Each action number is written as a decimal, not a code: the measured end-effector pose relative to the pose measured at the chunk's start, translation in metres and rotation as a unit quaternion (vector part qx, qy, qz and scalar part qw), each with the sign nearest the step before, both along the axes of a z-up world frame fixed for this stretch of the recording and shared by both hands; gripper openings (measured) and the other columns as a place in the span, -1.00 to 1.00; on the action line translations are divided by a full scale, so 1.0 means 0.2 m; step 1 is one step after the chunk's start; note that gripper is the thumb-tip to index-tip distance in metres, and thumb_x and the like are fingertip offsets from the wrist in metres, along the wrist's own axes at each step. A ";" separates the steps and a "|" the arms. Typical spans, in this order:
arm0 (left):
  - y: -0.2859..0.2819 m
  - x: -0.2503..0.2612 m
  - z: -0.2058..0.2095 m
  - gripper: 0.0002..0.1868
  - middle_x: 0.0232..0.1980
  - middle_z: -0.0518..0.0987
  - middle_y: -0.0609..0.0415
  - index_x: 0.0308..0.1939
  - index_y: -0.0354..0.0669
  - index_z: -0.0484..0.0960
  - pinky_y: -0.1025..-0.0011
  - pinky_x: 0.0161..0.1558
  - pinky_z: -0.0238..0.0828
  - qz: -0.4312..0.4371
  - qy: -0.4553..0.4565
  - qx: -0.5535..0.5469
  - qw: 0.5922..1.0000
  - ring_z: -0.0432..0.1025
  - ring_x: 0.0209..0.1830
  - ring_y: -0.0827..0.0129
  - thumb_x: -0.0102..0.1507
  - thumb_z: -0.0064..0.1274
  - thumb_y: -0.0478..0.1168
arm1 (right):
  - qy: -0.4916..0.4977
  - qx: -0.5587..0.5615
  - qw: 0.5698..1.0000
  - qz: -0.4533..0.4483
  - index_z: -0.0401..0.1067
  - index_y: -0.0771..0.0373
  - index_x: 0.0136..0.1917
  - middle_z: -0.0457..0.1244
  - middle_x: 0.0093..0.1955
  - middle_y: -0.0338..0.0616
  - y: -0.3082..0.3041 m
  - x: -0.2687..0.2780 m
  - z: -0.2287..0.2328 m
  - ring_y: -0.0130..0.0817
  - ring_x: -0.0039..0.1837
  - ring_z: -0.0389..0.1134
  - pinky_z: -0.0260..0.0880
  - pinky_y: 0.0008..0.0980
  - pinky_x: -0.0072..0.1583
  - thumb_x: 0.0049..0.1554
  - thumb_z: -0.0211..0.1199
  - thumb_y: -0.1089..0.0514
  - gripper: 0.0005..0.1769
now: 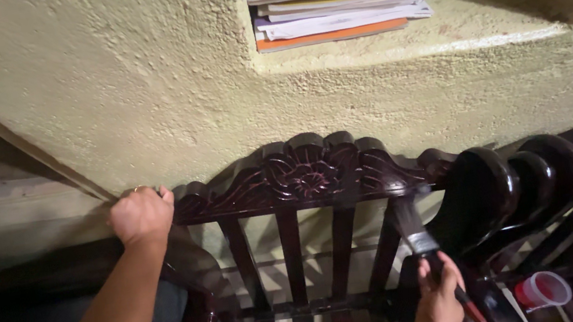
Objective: The person paints the backrest of a dark wooden chair using a paintbrush. They hold the chair steady with one hand while applying dark paint to the carved details and vertical slats with the other hand.
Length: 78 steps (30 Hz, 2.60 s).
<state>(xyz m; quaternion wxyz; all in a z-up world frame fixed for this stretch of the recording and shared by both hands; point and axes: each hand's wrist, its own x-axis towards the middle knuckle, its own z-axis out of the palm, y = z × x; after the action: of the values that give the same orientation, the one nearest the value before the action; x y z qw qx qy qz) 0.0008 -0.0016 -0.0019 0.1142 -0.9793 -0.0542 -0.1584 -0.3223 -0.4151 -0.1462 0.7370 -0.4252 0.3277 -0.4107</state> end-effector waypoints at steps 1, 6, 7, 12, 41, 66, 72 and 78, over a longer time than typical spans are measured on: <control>0.01 0.00 0.00 -0.46 -0.35 0.70 -0.07 -0.42 -0.05 0.75 0.07 -0.28 0.57 -0.002 -0.003 0.003 1.000 0.63 -0.38 0.06 0.34 -0.09 0.22 | 0.044 -0.027 0.999 -0.002 0.28 0.43 0.34 0.21 0.28 -0.02 0.01 -0.01 -0.07 -0.16 0.24 0.38 0.43 -0.38 0.22 0.34 0.03 0.09 -0.58; 0.01 0.01 -0.01 -0.47 -0.37 0.70 -0.06 -0.42 -0.04 0.75 0.04 -0.24 0.57 -0.004 -0.019 0.032 0.999 0.63 -0.38 0.08 0.32 -0.09 0.23 | 0.044 0.123 0.991 0.031 0.33 0.31 0.30 0.27 0.19 0.02 -0.01 -0.05 -0.09 -0.18 0.21 0.40 0.42 -0.41 0.24 0.33 -0.02 0.10 -0.64; 0.01 0.01 -0.01 -0.47 -0.38 0.70 -0.05 -0.43 -0.03 0.75 0.03 -0.24 0.56 -0.003 -0.025 0.045 0.999 0.63 -0.39 0.09 0.31 -0.09 0.24 | 0.052 0.100 0.992 0.054 0.33 0.31 0.31 0.28 0.17 0.02 0.01 -0.03 -0.02 -0.20 0.19 0.40 0.42 -0.41 0.23 0.33 -0.01 0.08 -0.62; 0.04 0.01 -0.05 -0.50 -0.35 0.69 -0.04 -0.42 -0.04 0.74 0.19 -0.28 0.54 -0.034 -0.029 0.015 0.999 0.62 -0.36 0.12 0.37 -0.07 0.19 | 0.099 -0.047 0.988 0.112 0.33 0.33 0.34 0.32 0.05 0.03 0.14 0.09 0.46 -0.28 0.08 0.39 0.40 -0.42 0.15 0.32 0.03 -0.02 -0.53; 0.00 0.01 0.01 -0.45 -0.38 0.70 -0.06 -0.42 -0.04 0.74 0.06 -0.29 0.52 0.004 0.012 0.024 1.000 0.63 -0.39 0.09 0.34 -0.14 0.23 | 0.135 -0.151 0.949 0.242 0.56 0.28 0.08 0.48 -0.08 0.00 0.60 0.22 0.59 -0.27 -0.07 0.56 0.59 -0.32 0.06 0.21 0.17 0.11 -0.72; -0.50 -1.03 0.11 -0.19 0.12 0.58 -0.29 0.13 -0.36 0.58 0.09 0.22 0.33 0.022 0.331 -0.673 0.661 0.45 0.20 -0.04 0.36 -0.27 0.37 | 0.115 -0.715 0.613 0.316 0.39 0.23 0.20 0.30 0.09 0.02 0.96 0.22 0.99 0.04 0.08 0.42 0.46 -0.20 0.02 -0.12 0.22 0.31 -0.44; -0.49 -0.98 -0.03 -0.52 -0.19 0.70 -0.15 -0.03 -0.31 0.48 0.23 -0.21 0.58 0.079 0.291 -0.836 0.458 0.62 -0.29 0.16 0.40 -0.24 0.09 | 0.015 -0.590 0.601 0.540 0.46 0.13 0.33 0.37 0.27 0.02 0.68 0.33 1.06 -0.06 0.04 0.50 0.52 -0.26 0.03 -0.21 0.20 0.44 -0.21; -0.41 -1.00 -0.08 -0.58 -0.49 0.52 0.12 -0.04 -0.12 0.44 0.48 -0.62 0.26 0.121 0.278 -0.807 0.507 0.38 -0.66 0.45 0.41 -0.20 0.17 | 0.287 -0.715 0.637 0.035 0.52 0.20 0.22 0.37 0.14 0.12 -0.02 0.73 1.02 0.10 0.12 0.40 0.43 -0.05 0.13 0.29 0.16 0.01 -0.66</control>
<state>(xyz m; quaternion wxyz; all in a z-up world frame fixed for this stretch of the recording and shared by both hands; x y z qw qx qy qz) -0.2001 -0.0839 -0.0176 -0.6977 -0.6265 -0.2421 0.2493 -0.1767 -0.4186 0.0569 0.0855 -0.9270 0.1113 -0.3479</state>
